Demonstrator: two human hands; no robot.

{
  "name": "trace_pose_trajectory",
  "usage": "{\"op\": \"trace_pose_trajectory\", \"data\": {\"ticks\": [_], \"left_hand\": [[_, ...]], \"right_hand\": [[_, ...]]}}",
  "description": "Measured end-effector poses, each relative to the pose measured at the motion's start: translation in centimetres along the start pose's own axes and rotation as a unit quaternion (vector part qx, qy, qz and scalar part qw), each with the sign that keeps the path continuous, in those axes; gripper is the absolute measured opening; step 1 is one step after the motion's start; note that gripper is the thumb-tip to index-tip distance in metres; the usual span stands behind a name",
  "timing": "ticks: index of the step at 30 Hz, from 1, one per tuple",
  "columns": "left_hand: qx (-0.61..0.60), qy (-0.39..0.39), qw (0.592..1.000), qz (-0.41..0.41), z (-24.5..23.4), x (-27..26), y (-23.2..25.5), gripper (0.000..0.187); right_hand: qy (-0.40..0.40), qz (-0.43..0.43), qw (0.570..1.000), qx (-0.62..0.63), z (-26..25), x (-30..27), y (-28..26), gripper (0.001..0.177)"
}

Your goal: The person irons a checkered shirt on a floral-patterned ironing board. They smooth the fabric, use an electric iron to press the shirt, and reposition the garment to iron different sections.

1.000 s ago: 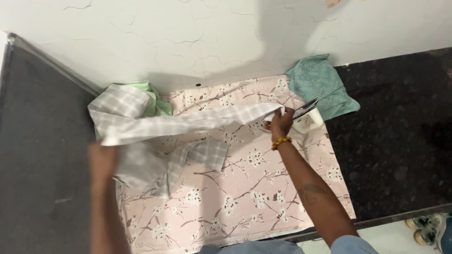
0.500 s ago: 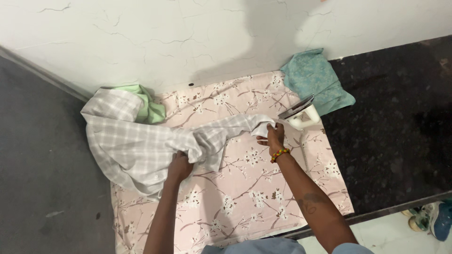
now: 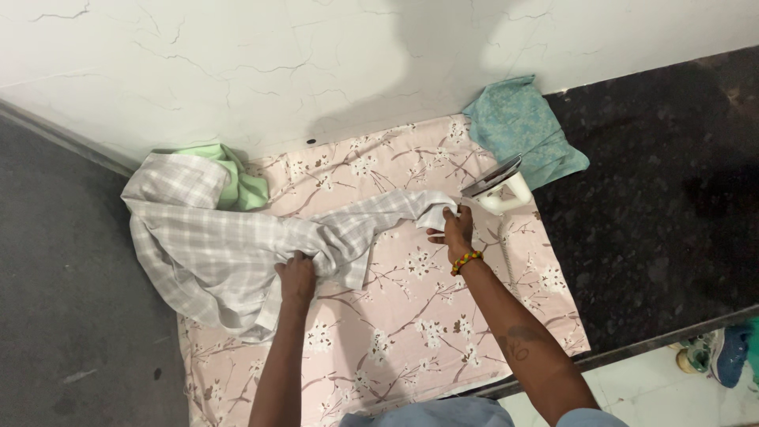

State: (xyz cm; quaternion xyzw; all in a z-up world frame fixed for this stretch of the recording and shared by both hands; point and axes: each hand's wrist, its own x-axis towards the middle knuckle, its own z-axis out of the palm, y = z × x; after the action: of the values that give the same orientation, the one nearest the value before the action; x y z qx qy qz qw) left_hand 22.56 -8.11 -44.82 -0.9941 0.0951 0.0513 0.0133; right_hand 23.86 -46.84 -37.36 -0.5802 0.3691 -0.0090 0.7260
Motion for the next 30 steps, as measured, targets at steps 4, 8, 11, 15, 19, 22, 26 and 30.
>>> {"op": "trace_pose_trajectory", "data": {"ticks": [4, 8, 11, 15, 19, 22, 26, 30], "left_hand": [[0.006, 0.014, 1.0, -0.004, -0.2, -0.1, -1.3, 0.013], [0.035, 0.043, 0.997, -0.056, -0.9, 0.0, -5.0, 0.019], [0.06, 0.098, 0.984, -0.136, -3.3, -0.5, -10.9, 0.014], [0.052, 0.22, 0.935, -0.271, -8.8, -3.0, -17.9, 0.019], [-0.044, 0.361, 0.889, -0.277, -13.7, -6.3, -20.1, 0.02], [-0.1, 0.396, 0.868, -0.282, -15.4, -7.6, -20.0, 0.023], [-0.575, 0.429, 0.613, -0.33, -14.1, -10.8, -19.3, 0.023], [-0.504, 0.405, 0.74, -0.184, -11.4, -14.7, -18.6, 0.023]], "right_hand": [[0.0, -0.014, 1.0, 0.01, 0.0, -0.1, -0.1, 0.034], [-0.001, -0.031, 0.999, 0.011, -0.4, 0.0, -0.8, 0.029], [-0.017, -0.048, 0.998, -0.022, 0.1, -0.2, -1.6, 0.025], [-0.096, -0.098, 0.988, -0.063, 1.1, -1.4, -2.5, 0.022], [-0.078, -0.307, 0.923, -0.218, 2.0, -3.3, -3.1, 0.019], [-0.029, -0.458, 0.845, -0.275, 0.9, -4.4, -3.6, 0.018], [0.054, -0.498, 0.797, -0.337, -2.7, -5.9, -4.8, 0.014], [0.114, -0.494, 0.761, -0.405, -7.9, -6.9, -5.7, 0.012]]}}
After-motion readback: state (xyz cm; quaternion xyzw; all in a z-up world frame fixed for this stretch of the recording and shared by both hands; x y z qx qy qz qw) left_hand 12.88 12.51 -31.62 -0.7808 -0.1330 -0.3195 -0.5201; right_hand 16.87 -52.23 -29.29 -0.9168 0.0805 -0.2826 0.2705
